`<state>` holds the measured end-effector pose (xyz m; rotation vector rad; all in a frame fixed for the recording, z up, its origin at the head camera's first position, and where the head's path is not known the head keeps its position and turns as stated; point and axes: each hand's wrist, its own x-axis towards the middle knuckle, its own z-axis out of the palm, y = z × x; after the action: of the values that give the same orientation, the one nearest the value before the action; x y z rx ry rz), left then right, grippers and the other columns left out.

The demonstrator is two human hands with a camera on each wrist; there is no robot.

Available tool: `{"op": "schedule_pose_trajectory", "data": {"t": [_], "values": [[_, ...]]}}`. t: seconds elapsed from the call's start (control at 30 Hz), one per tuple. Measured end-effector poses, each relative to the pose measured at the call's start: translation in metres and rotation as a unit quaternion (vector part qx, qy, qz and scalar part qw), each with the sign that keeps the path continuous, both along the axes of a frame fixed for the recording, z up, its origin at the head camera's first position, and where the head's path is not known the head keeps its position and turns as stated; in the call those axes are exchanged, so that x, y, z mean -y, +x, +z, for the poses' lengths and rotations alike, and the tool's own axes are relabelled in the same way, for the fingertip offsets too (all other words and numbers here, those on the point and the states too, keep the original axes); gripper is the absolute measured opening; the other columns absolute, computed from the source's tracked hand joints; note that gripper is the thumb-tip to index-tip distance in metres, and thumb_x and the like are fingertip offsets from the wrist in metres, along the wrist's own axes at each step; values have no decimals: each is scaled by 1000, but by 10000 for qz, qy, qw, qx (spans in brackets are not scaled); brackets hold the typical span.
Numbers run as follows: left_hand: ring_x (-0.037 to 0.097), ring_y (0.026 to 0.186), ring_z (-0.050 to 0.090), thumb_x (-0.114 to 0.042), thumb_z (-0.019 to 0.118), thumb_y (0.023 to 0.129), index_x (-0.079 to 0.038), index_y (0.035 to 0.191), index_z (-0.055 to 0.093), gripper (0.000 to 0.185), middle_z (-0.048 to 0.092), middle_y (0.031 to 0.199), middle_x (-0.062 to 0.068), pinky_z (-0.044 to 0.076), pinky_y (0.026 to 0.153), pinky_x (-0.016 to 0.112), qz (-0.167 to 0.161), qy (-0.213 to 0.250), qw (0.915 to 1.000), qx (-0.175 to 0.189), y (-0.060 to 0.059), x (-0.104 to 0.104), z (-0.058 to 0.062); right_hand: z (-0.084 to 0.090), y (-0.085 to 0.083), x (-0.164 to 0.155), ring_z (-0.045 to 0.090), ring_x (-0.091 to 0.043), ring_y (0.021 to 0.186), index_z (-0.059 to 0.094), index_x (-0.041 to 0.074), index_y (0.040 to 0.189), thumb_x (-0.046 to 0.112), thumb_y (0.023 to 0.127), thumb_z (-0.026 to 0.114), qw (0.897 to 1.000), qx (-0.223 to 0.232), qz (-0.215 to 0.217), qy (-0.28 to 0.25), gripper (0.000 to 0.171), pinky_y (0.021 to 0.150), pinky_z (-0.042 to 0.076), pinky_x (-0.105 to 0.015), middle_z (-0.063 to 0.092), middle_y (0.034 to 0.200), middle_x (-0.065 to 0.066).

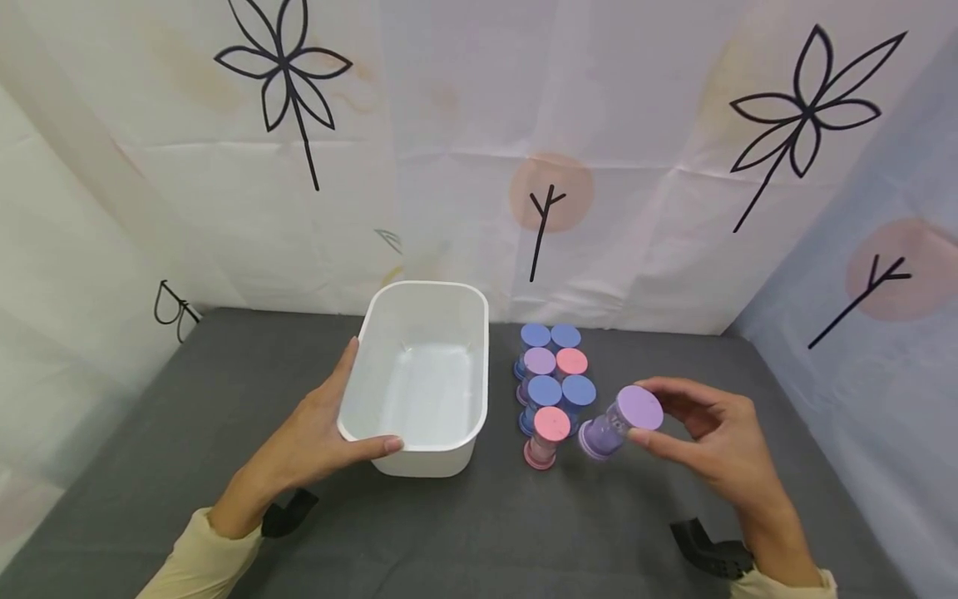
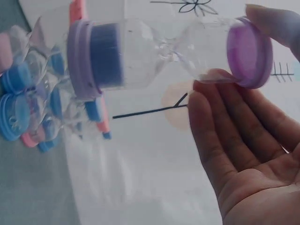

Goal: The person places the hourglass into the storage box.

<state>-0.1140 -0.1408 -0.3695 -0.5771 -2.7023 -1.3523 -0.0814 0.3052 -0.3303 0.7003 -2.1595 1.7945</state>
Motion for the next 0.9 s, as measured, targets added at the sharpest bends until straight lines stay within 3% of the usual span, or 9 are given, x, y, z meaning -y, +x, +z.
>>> {"op": "schedule_pose_trajectory", "data": {"t": [0.1, 0.33, 0.57, 0.9], "values": [[18, 108, 58, -64, 87, 67, -32, 164, 1, 134, 43, 151, -4, 50, 85, 45, 2, 25, 10000, 30, 0, 0, 0, 6, 1, 4, 68, -16, 96, 56, -25, 119, -38, 66, 67, 9997, 10, -66, -222, 55, 83, 54, -21, 72, 112, -10], [18, 107, 58, -62, 88, 68, -31, 164, 1, 133, 45, 151, 1, 50, 85, 45, -42, 57, 10000, -31, -1, 1, 0, 19, -7, 17, 69, -22, 89, 54, -27, 121, -42, 68, 58, 9925, -209, 518, -1090, 55, 76, 56, -24, 69, 114, -20], [18, 108, 58, -63, 88, 67, -32, 164, 1, 133, 45, 150, -1, 49, 86, 45, -22, 60, 10000, -7, -1, 1, 0, 40, -20, 48, 67, -24, 88, 56, -27, 121, -38, 73, 58, 9860, -344, 530, -1546, 49, 77, 57, -27, 68, 113, -23], [16, 106, 59, -64, 88, 67, -33, 164, 1, 134, 44, 148, -7, 50, 85, 44, -68, 73, 9999, 21, -1, 1, 2, 72, -45, 106, 65, -24, 91, 64, -18, 118, -29, 77, 63, 9860, -188, 355, -1616, 42, 82, 56, -27, 70, 109, -19]]}}
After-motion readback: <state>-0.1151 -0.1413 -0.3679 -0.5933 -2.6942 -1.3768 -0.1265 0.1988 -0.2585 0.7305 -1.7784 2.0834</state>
